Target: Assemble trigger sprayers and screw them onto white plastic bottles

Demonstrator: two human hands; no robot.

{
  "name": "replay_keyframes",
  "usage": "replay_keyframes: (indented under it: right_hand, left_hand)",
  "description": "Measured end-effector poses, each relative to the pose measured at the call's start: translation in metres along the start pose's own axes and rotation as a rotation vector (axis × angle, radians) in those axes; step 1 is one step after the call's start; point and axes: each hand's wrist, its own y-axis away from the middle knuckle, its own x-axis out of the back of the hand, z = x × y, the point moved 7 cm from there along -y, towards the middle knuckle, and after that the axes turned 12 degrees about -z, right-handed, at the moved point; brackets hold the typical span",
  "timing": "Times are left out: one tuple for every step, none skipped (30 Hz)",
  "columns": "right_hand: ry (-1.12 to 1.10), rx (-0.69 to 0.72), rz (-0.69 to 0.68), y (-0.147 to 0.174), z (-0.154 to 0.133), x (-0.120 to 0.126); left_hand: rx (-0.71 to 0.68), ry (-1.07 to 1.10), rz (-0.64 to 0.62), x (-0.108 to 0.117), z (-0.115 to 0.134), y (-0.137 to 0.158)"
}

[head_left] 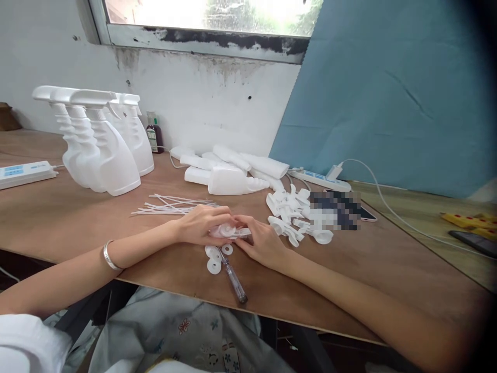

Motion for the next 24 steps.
replay_keyframes:
  right_hand:
    - [-0.005, -0.004, -0.003, 0.000, 0.000, 0.000]
    - [-0.010, -0.012, -0.006, 0.000, 0.000, 0.000]
    - [-0.013, -0.025, -0.009, 0.000, 0.001, 0.001]
    - [-0.014, -0.041, -0.013, 0.000, 0.002, 0.001]
    - [-0.014, -0.053, -0.015, 0.000, 0.003, 0.001]
    - [-0.013, -0.061, -0.017, 0.000, 0.003, 0.001]
    - [-0.013, -0.067, -0.020, 0.000, 0.003, 0.001]
    - [-0.011, -0.070, -0.022, 0.000, 0.004, 0.001]
    - [-0.010, -0.073, -0.023, 0.000, 0.004, 0.001]
    - [-0.009, -0.075, -0.025, -0.001, 0.004, 0.001]
    - [-0.009, -0.077, -0.029, -0.001, 0.004, 0.001]
    - [-0.010, -0.080, -0.032, -0.001, 0.004, 0.000]
    - [-0.012, -0.081, -0.033, -0.001, 0.004, 0.000]
    - [-0.014, -0.084, -0.035, -0.001, 0.004, 0.000]
    - [-0.017, -0.088, -0.036, -0.001, 0.004, 0.001]
    - [-0.020, -0.090, -0.037, -0.001, 0.004, 0.000]
    - [-0.023, -0.093, -0.037, -0.001, 0.004, 0.000]
    - [-0.024, -0.093, -0.036, -0.001, 0.004, 0.000]
    - [-0.025, -0.091, -0.036, -0.001, 0.004, 0.000]
    - [-0.025, -0.091, -0.036, -0.001, 0.004, 0.000]
    - [-0.025, -0.089, -0.036, -0.001, 0.004, 0.000]
    - [-0.024, -0.089, -0.036, -0.001, 0.004, 0.000]
    - [-0.023, -0.089, -0.037, -0.001, 0.004, 0.000]
    - [-0.022, -0.089, -0.038, -0.002, 0.004, 0.000]
  left_hand:
    - [0.033, 0.111, 0.004, 0.005, -0.005, 0.001]
    - [0.072, 0.221, 0.009, 0.010, -0.011, 0.002]
    - [0.112, 0.316, 0.008, 0.016, -0.018, 0.004]
    - [0.144, 0.374, -0.011, 0.021, -0.025, 0.006]
    - [0.180, 0.386, -0.061, 0.026, -0.031, 0.008]
    - [0.213, 0.366, -0.134, 0.029, -0.037, 0.011]
    - [0.252, 0.321, -0.208, 0.031, -0.044, 0.015]
    - [0.284, 0.268, -0.280, 0.033, -0.051, 0.020]
    - [0.313, 0.219, -0.344, 0.034, -0.058, 0.025]
    - [0.340, 0.180, -0.404, 0.034, -0.065, 0.031]
    - [0.359, 0.156, -0.456, 0.033, -0.071, 0.036]
    - [0.370, 0.140, -0.497, 0.032, -0.076, 0.040]
    - [0.377, 0.127, -0.527, 0.029, -0.080, 0.043]
    - [0.381, 0.114, -0.544, 0.027, -0.083, 0.045]
    - [0.386, 0.095, -0.549, 0.025, -0.086, 0.046]
    - [0.395, 0.073, -0.545, 0.023, -0.088, 0.046]
    - [0.405, 0.052, -0.540, 0.021, -0.090, 0.045]
    - [0.414, 0.035, -0.537, 0.019, -0.091, 0.045]
    - [0.421, 0.019, -0.536, 0.018, -0.092, 0.044]
    - [0.425, 0.006, -0.537, 0.017, -0.093, 0.044]
    - [0.428, -0.006, -0.538, 0.017, -0.094, 0.044]
    - [0.429, -0.016, -0.533, 0.018, -0.094, 0.043]
    - [0.429, -0.023, -0.520, 0.020, -0.095, 0.043]
    - [0.429, -0.025, -0.498, 0.023, -0.096, 0.043]
